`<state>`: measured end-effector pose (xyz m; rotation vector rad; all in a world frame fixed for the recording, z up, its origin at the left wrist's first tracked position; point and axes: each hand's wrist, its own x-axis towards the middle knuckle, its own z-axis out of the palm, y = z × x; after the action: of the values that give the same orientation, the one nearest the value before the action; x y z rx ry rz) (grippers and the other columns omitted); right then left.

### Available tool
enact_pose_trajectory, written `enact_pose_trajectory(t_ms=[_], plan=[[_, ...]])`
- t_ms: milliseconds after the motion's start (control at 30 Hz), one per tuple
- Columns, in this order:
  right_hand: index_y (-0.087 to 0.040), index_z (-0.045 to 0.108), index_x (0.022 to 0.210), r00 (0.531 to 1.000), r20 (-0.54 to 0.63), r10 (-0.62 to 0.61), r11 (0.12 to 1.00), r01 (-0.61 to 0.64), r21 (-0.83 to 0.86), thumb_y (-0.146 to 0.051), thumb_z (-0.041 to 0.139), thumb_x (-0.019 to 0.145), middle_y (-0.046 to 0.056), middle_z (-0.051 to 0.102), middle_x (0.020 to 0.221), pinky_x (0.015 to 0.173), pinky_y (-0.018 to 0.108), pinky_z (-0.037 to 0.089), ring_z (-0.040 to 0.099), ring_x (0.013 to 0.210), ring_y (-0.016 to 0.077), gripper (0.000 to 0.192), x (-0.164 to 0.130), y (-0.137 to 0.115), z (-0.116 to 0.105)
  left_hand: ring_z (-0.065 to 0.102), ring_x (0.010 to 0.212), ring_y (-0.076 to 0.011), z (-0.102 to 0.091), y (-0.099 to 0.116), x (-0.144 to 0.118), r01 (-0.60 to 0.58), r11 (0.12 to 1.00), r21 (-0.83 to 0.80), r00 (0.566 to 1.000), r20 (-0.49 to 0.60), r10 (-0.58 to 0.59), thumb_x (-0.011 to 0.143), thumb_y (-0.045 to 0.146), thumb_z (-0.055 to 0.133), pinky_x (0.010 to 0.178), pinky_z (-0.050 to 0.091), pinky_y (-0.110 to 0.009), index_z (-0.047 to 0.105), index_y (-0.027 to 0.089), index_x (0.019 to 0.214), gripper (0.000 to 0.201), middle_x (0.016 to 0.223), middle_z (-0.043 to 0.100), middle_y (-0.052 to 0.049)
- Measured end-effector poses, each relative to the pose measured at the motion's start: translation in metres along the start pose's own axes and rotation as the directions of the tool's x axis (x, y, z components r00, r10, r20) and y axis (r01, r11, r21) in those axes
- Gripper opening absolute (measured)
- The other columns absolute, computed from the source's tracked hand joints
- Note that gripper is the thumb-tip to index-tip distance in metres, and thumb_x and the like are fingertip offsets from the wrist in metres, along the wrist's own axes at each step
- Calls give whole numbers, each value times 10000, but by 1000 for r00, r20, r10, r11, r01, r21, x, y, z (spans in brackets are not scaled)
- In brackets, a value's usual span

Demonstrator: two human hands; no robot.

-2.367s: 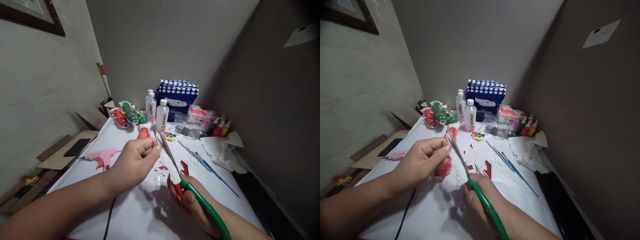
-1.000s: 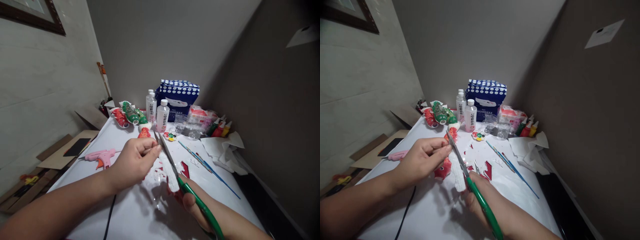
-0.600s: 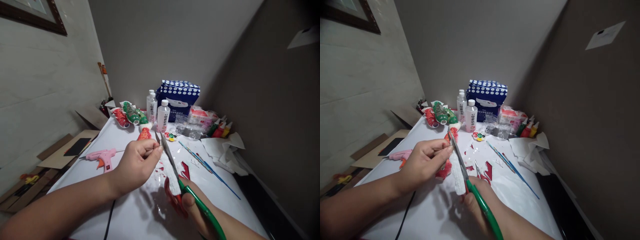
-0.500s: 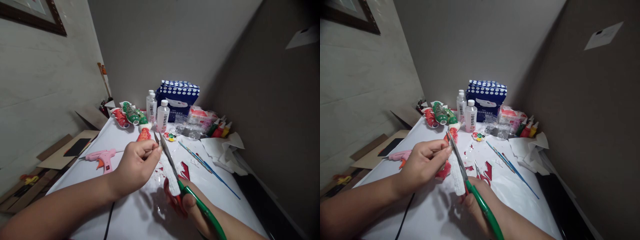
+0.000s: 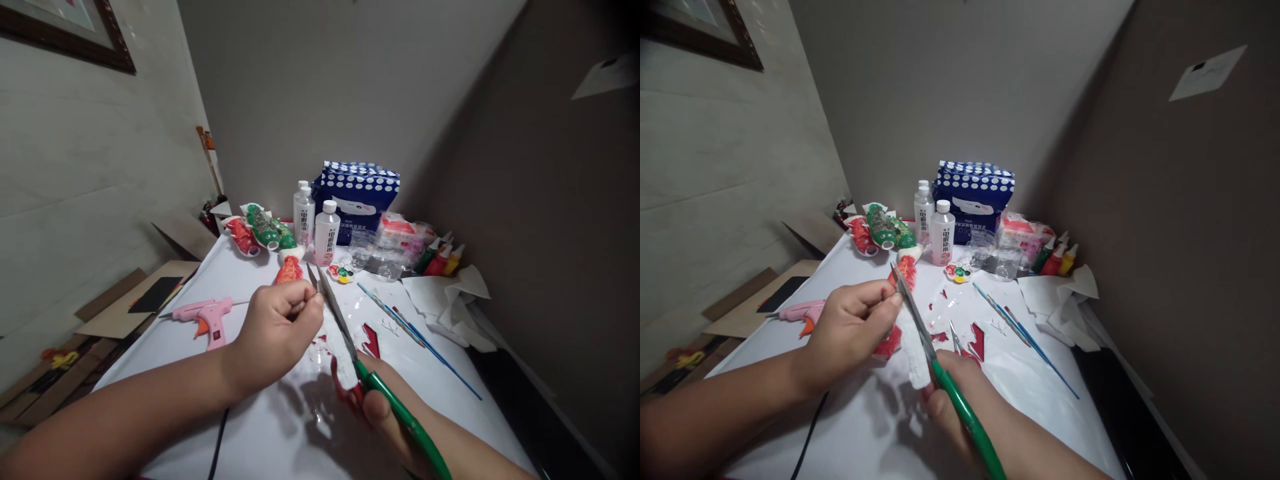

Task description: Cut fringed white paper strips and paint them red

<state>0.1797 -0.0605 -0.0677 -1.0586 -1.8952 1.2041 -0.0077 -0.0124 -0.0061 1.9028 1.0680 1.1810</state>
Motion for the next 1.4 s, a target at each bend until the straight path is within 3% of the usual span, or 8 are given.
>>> enact_pose_trajectory(t_ms=[167, 300, 400, 567, 700, 833, 1067, 1400], plan=[[-190, 458, 766, 998, 15, 66, 997, -65, -52, -652, 385, 885, -6, 449, 680, 526, 241, 356, 395, 600, 139, 483, 2, 6, -11, 289, 453, -73, -2, 0, 8, 172, 975, -138, 984, 79, -163, 872, 290, 505, 440, 257, -193, 502, 182, 742, 169, 507, 323, 95], [-193, 480, 770, 993, -28, 116, 981, -119, -155, -349, 555, 837, 1, 506, 740, 561, 238, 370, 446, 644, 146, 185, 7, 7, -20, 311, 436, -71, -6, 3, 13, 217, 969, -119, 976, 63, -210, 842, 310, 551, 435, 269, -180, 571, 166, 818, 147, 474, 350, 102], [-198, 498, 789, 992, -27, 121, 974, -124, -187, -305, 576, 804, 14, 547, 784, 597, 253, 396, 482, 675, 164, 133, 5, 7, -23, 302, 434, -63, -9, 5, 13, 211, 973, -89, 976, 69, -206, 821, 300, 569, 432, 266, -174, 575, 158, 782, 148, 468, 344, 105], [-199, 485, 895, 997, 28, 78, 989, -74, -130, -498, 530, 857, 39, 543, 844, 614, 281, 415, 494, 711, 187, 305, -1, -1, -18, 333, 417, -57, -13, 11, 10, 162, 984, -68, 987, 26, -161, 796, 262, 576, 449, 313, -183, 548, 156, 715, 137, 446, 358, 101], [-191, 461, 843, 994, 104, -16, 993, 28, -115, -760, 284, 862, 37, 492, 808, 642, 301, 410, 425, 705, 180, 596, -2, -5, -15, 362, 371, -64, -11, 16, 7, 130, 988, -78, 991, -30, -132, 775, 245, 564, 416, 319, -193, 516, 173, 671, 135, 401, 403, 90], [-189, 468, 866, 983, 182, -31, 999, 34, -11, -810, 142, 830, 20, 458, 797, 632, 286, 402, 379, 682, 161, 702, -2, -1, -12, 343, 353, -58, -8, 16, 5, 95, 992, -80, 993, -67, -100, 764, 220, 562, 388, 282, -185, 493, 185, 649, 139, 393, 385, 95], [-190, 508, 857, 991, 131, -20, 988, 0, 152, -872, 146, 762, 11, 468, 725, 534, 261, 366, 400, 622, 152, 778, -2, 7, -3, 293, 384, -51, -5, 9, 2, 63, 994, -89, 997, -48, -67, 805, 220, 558, 402, 250, -180, 460, 191, 693, 152, 433, 323, 114], [-172, 536, 878, 987, 158, 12, 999, -18, 34, -846, 276, 781, 32, 505, 789, 595, 245, 419, 432, 669, 153, 729, 1, -13, -20, 385, 390, -79, -7, 8, 0, 105, 987, -118, 993, 63, -98, 869, 264, 518, 419, 291, -210, 433, 205, 716, 185, 454, 396, 94]])
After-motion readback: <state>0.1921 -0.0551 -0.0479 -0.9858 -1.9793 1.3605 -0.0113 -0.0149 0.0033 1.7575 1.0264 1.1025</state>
